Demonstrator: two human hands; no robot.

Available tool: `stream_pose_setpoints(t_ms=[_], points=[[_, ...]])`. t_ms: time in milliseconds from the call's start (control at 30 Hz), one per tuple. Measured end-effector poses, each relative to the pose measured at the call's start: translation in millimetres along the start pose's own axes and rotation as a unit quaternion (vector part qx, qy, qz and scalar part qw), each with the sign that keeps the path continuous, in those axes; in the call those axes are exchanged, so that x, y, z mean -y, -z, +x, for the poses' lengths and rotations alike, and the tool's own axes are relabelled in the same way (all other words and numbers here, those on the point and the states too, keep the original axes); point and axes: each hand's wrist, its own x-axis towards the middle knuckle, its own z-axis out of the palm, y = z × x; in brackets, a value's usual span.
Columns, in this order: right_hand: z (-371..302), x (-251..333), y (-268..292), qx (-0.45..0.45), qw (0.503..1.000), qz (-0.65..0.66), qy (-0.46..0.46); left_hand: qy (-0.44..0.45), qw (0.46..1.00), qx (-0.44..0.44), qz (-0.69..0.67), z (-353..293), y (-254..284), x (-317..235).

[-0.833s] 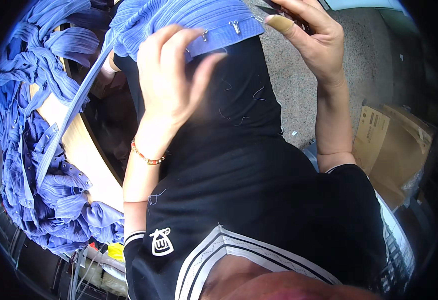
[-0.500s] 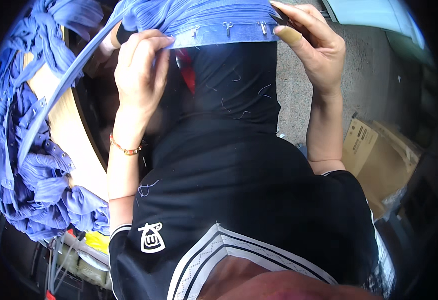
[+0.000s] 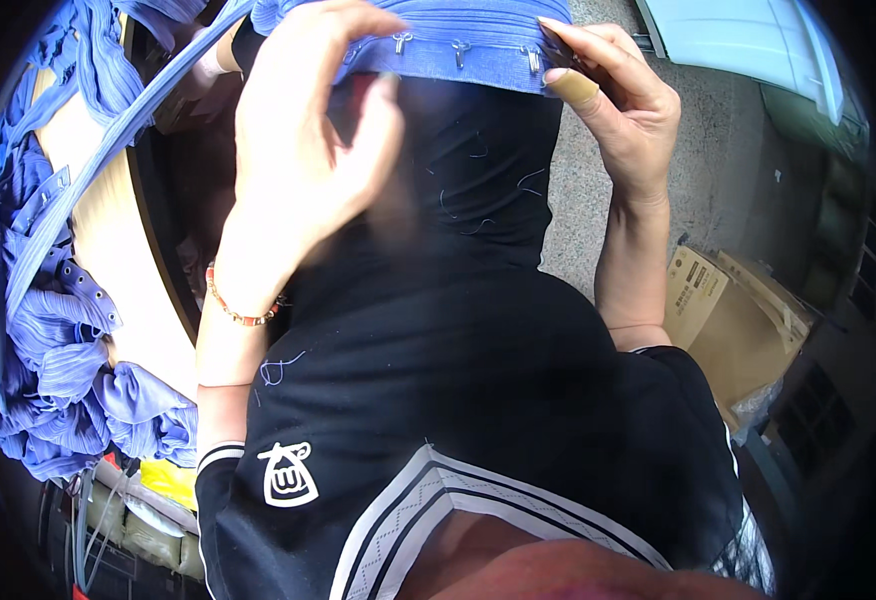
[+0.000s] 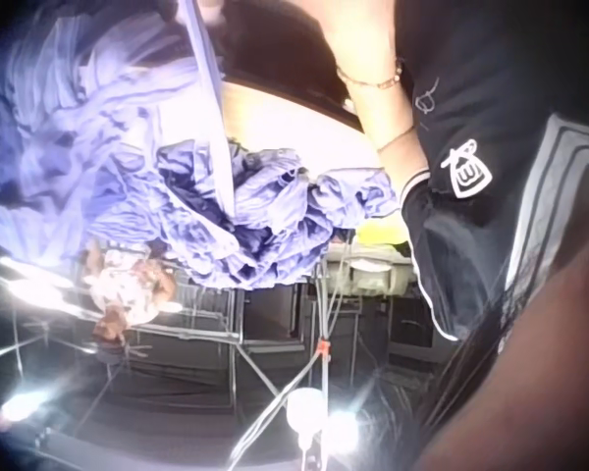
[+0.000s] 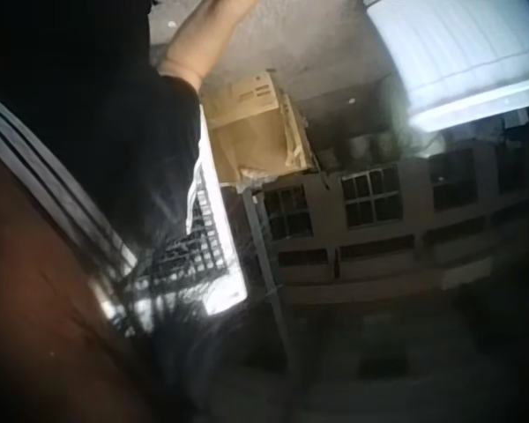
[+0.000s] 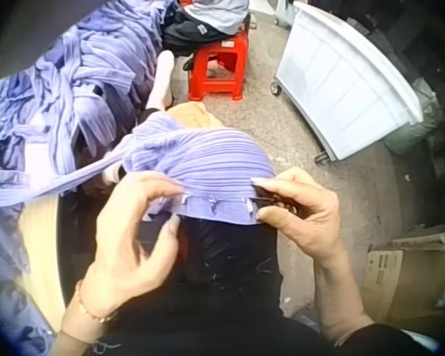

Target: Trim loose threads from finished blue garments using a thread cutter.

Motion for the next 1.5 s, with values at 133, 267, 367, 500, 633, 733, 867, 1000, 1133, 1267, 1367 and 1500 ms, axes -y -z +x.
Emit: stream_pose_setpoints(t_ms=[133, 267, 367, 500, 633, 733, 867, 1000, 1133, 1267, 1367, 1500], points=[[-0.2, 1.7, 0.8, 0.001, 1.0, -0.003, -0.01, -0.04, 0.999, -0.019, -0.012, 18.1, -17.2, -16.6], [-1.5, 4.4, 0.7, -0.002, 1.0, -0.005, -0.015, 0.035, 0.998, 0.039, -0.046, 31.8, -35.9, -7.8], [0.4, 7.0, -0.6, 0.01, 1.0, -0.018, -0.01, -0.251, 0.893, -0.232, -0.291, 34.9, -81.2, 29.8], [6.9, 19.4, 13.3, 0.046, 0.992, -0.117, 0.03, -0.271, 0.878, -0.23, -0.321, 39.3, -87.3, 31.0], [11.9, 27.4, 25.2, 0.085, 0.98, -0.172, 0.054, -0.124, 0.991, 0.026, -0.042, 21.9, -30.0, 5.3], [26.7, 60.1, 11.2, 0.061, 0.985, -0.163, 0.005, -0.102, 0.994, 0.026, -0.023, 19.4, -23.4, -5.9], [30.7, 67.4, 14.5, 0.098, 0.969, -0.228, 0.009, -0.114, 0.993, 0.012, -0.023, 18.9, -26.7, -4.7], [35.8, 74.4, 11.0, 0.105, 0.962, -0.251, 0.034, -0.095, 0.994, 0.008, -0.053, 16.5, -28.6, -5.9], [41.4, 80.4, 10.1, 0.114, 0.949, -0.288, 0.062, -0.077, 0.994, 0.011, -0.073, 13.0, -29.9, -7.2], [43.0, 85.2, 7.4, 0.119, 0.925, -0.351, 0.081, -0.074, 0.993, 0.01, -0.091, 11.7, -30.9, -8.1], [42.4, 85.7, 6.5, 0.112, 0.917, -0.372, 0.094, -0.076, 0.995, 0.025, -0.065, 12.1, -30.7, -8.5], [40.5, 82.3, 9.8, 0.105, 0.918, -0.366, 0.106, -0.074, 0.994, 0.03, -0.078, 14.1, -29.4, -11.7]])
